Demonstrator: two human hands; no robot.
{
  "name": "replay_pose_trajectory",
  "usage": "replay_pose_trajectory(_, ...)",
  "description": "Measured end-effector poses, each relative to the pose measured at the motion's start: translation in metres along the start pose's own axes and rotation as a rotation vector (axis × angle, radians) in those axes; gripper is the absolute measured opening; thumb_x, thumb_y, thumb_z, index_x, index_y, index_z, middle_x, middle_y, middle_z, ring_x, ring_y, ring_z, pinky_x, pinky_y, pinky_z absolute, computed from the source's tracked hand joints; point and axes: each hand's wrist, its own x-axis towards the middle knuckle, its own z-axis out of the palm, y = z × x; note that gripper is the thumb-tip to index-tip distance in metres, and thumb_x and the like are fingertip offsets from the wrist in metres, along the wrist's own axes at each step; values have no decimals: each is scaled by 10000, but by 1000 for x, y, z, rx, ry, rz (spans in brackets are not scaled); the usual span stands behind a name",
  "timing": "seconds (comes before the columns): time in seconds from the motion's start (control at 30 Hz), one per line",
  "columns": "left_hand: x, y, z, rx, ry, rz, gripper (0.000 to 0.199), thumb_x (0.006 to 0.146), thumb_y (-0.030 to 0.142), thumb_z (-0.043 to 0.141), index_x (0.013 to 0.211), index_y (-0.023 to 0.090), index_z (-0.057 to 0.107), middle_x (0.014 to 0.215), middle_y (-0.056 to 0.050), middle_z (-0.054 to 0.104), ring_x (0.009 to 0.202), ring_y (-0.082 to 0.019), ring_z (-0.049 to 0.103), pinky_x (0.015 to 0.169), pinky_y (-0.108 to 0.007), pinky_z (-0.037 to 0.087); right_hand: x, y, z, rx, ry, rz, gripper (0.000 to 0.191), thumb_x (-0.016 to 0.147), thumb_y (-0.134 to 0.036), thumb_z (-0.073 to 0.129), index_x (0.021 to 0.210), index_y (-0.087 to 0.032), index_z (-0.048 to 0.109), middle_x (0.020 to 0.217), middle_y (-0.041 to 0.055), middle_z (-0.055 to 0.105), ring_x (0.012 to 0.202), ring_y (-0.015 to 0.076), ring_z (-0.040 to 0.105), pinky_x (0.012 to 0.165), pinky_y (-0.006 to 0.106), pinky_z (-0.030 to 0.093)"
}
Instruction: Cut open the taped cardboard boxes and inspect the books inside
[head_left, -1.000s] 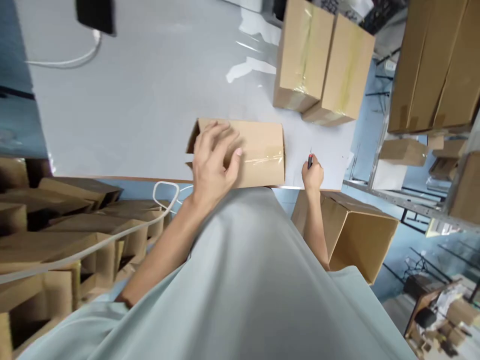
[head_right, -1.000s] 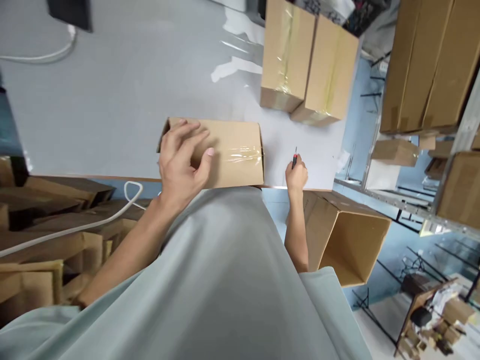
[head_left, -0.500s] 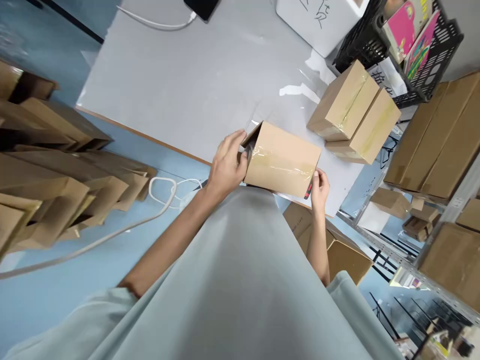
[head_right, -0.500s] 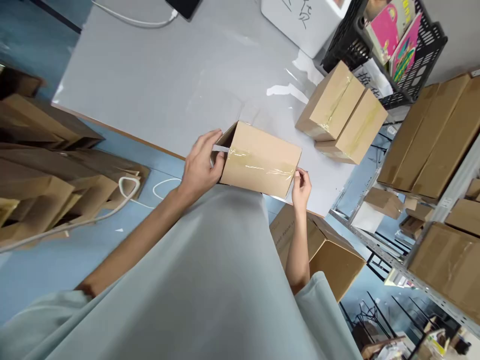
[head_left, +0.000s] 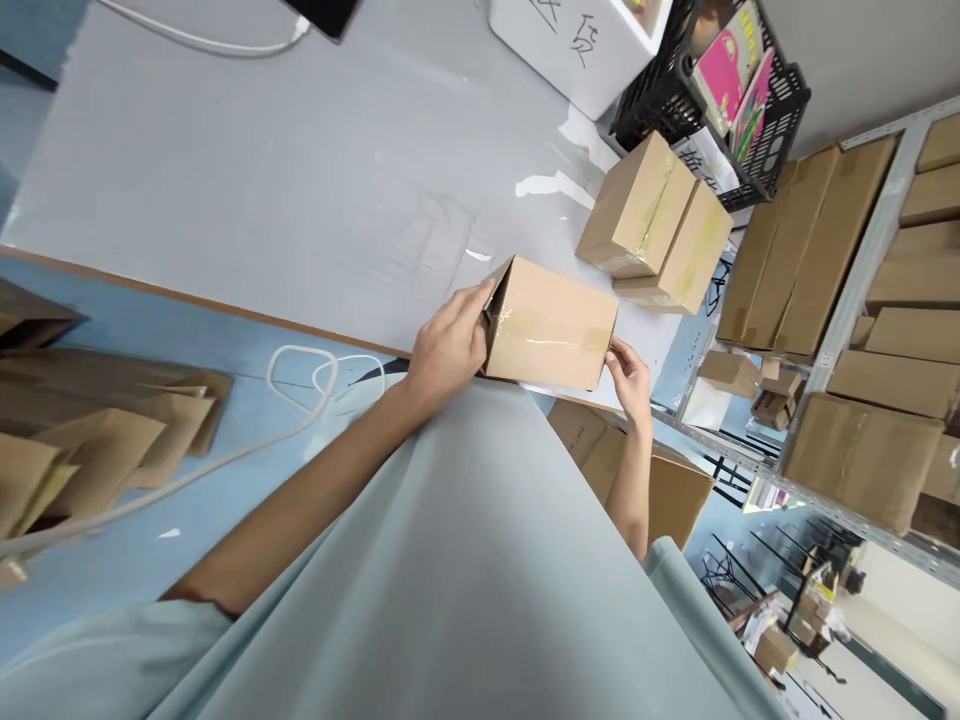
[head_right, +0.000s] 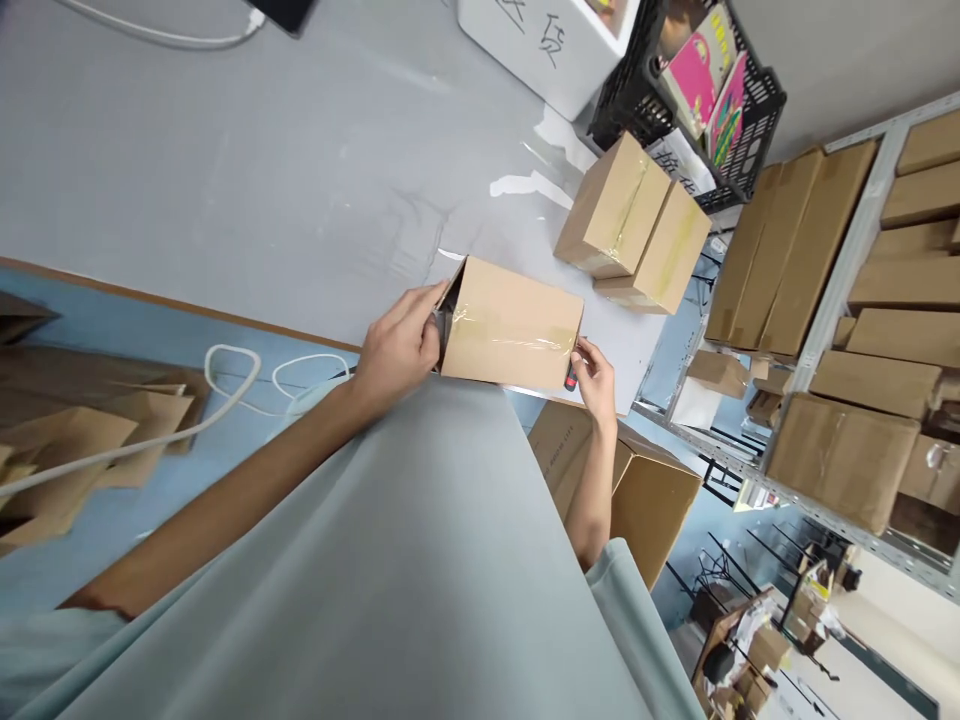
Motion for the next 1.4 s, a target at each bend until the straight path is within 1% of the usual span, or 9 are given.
replay_pose_trajectory(0.27, 15, -8, -7, -29, -52, 93, 774, 962, 138, 533, 1717, 289, 613, 1602, -108, 724, 1435, -332, 730, 1209, -456, 619, -7, -23, 7, -140, 77, 189, 369, 894, -332, 683, 1211, -170, 781, 1330, 162, 858, 1186, 261, 822, 1052, 423, 678)
replay_pose_trajectory(0.4, 22, -12, -9, -37, -90, 143, 778, 949, 120, 522, 1702, 286, 624, 1594, -109, 729, 1415, -329, 747, 1190, -451, 631, -14, -32, 7, -165, 35, 197, 311, 848, -299, 670, 1130, -187, 736, 1213, 121, 843, 990, 230, 807, 894, 363, 666)
replay_pose_trajectory(0.5, 24, -14, -10, -44, -113, 159, 753, 957, 128, 518, 1682, 294, 637, 1584, -105, 733, 1404, -333, 750, 1170, -459, 639, -20, -32, 15, -339, 37, 177, 277, 871, -252, 547, 1084, -213, 721, 1114, 81, 829, 898, 213, 749, 901, 365, 622)
replay_pose_trajectory(0.63, 25, -15, -10, -73, -131, 150, 684, 999, 180, 512, 1661, 281, 652, 1554, -116, 746, 1395, -337, 749, 1174, -473, 634, -31, -30, 35, -508, 188, 175, 301, 929, -218, 435, 1010, -207, 726, 1152, 140, 834, 1035, 245, 733, 1035, 386, 573)
replay_pose_trajectory(0.73, 26, -19, -14, -176, -186, 132, 604, 1052, 322, 555, 1639, 241, 670, 1561, -134, 740, 1433, -333, 727, 1231, -480, 606, -47, -27, 52, -396, 312, 191, 389, 1057, -319, 409, 1211, -173, 735, 1324, 191, 823, 1224, 257, 739, 1115, 385, 562)
replay_pose_trajectory(0.87, 26, -46, -22, -503, -234, -70, 592, 1097, 525, 548, 1531, 168, 734, 1525, -171, 772, 1420, -331, 745, 1278, -504, 568, -66, -21, 73, -191, 510, 281, 695, 1125, -610, 457, 1623, -131, 537, 1528, 243, 743, 1356, 289, 739, 1179, 431, 558)
replay_pose_trajectory(1.0, 29, -94, -31, -567, -64, -297, 449, 1041, 437, 571, 1276, 168, 842, 1316, -141, 866, 1275, -301, 817, 1223, -457, 609, -58, -20, 85, -154, 576, 304, 1061, 1017, -790, 619, 1795, -127, 336, 1736, 292, 579, 1354, 347, 755, 1203, 502, 565)
replay_pose_trajectory(1.17, 38, -133, -30, -443, -13, -494, 258, 931, 305, 664, 1021, 225, 893, 1181, -76, 903, 1238, -303, 829, 1218, -440, 617, -29, -27, 94, -229, 558, 215, 825, 1052, -826, 495, 1452, -138, 711, 1476, 255, 782, 1381, 387, 722, 1198, 538, 570)
replay_pose_trajectory(1.4, 40, -146, -4, -395, -184, -620, 347, 865, 220, 586, 1018, 189, 896, 1181, -109, 899, 1325, -314, 796, 1286, -461, 553, -32, -20, 104, -289, 569, 197, 774, 1082, -814, 437, 1359, -164, 755, 1311, 225, 837, 1188, 364, 764, 1044, 471, 598)
